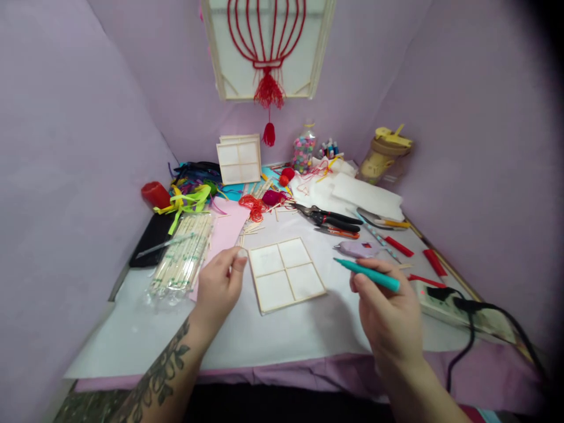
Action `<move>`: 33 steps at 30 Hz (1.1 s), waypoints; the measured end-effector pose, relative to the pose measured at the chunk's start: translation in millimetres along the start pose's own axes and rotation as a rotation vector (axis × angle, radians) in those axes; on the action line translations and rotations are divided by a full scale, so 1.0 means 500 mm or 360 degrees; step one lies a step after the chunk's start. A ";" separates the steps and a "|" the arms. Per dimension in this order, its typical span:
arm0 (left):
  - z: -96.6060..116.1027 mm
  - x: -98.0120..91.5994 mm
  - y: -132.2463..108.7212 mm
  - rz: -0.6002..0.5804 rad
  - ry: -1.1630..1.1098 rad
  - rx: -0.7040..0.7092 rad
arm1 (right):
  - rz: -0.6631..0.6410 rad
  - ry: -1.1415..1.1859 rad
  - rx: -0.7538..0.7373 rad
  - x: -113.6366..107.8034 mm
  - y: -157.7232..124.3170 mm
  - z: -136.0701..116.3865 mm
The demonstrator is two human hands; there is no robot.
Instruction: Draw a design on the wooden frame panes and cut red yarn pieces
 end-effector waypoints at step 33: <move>0.186 0.011 -0.141 -0.0526 -0.0143 0.0308 | -0.0816 -0.0178 -0.0051 0.015 -0.116 -0.036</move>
Point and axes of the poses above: each hand's wrist, its own y-axis towards the middle knuckle, its own x-axis out of the palm, z = x × y, the point moved 4 cm from there along y, towards the middle knuckle, and after that the axes turned 13 degrees about z, right-handed, at the moved point
